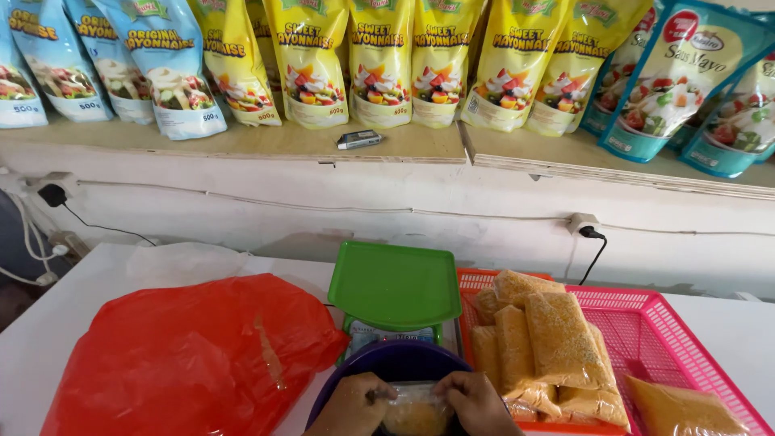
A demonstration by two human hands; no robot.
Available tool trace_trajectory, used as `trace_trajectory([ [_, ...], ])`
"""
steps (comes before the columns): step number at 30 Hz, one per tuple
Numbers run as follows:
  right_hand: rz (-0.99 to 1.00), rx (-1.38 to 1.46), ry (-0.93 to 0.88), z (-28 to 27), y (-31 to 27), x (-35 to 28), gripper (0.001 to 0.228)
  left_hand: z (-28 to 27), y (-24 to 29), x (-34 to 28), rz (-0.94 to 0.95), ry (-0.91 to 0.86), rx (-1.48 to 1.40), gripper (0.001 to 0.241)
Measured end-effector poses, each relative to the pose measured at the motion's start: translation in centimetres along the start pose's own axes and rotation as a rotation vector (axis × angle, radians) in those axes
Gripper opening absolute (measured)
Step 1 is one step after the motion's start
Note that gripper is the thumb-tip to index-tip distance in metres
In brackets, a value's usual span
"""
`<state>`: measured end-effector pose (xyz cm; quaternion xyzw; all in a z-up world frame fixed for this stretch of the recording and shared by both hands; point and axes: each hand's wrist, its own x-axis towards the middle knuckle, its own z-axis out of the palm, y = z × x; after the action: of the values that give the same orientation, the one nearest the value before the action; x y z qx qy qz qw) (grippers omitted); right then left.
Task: Packaging yellow food granules into small plastic bags using a scoop and a sealing tool.
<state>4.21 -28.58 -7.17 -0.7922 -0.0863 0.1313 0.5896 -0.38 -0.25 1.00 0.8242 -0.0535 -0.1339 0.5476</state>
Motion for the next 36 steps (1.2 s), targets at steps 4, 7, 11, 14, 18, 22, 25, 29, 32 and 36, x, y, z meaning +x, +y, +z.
trace_trajectory([
  [4,0.086,-0.131,0.026,1.1,-4.3,-1.7,0.012,0.3,-0.2,0.0,-0.004,0.044,0.048,0.02],
  [7,0.017,-0.255,0.131,1.4,-4.9,-1.7,0.017,0.1,-2.0,1.3,0.215,0.111,0.118,0.015],
  [11,-0.075,-0.363,0.235,1.3,-6.2,-2.1,0.021,-1.4,2.0,0.8,0.197,0.005,0.22,0.013],
  [14,-0.178,-0.368,0.211,0.8,-6.5,-2.5,0.04,-1.6,2.4,0.8,-0.014,-0.076,0.299,0.038],
  [18,-0.655,-0.615,0.036,-0.1,-5.7,-2.6,0.015,-1.5,0.6,1.5,0.321,-0.082,0.348,0.016],
  [22,-0.769,-0.74,-0.077,0.0,-5.7,-2.7,0.014,-1.1,-0.2,1.9,0.299,-0.107,0.439,0.007],
  [25,-0.669,-0.758,-0.115,0.0,-4.1,-2.4,0.009,-1.0,-0.3,2.0,0.242,-0.125,0.443,0.007],
  [29,-0.638,-0.815,-0.174,0.1,-6.5,-2.9,0.011,-0.6,-0.9,1.8,0.35,-0.046,0.475,0.015],
  [32,-0.744,-0.696,-0.097,0.5,-7.4,-3.2,0.022,-0.7,1.4,0.8,0.317,-0.033,0.498,0.01],
  [36,-0.598,-0.65,0.009,1.1,-4.8,-2.2,0.019,-0.3,0.3,1.9,0.222,-0.021,0.462,0.022],
])
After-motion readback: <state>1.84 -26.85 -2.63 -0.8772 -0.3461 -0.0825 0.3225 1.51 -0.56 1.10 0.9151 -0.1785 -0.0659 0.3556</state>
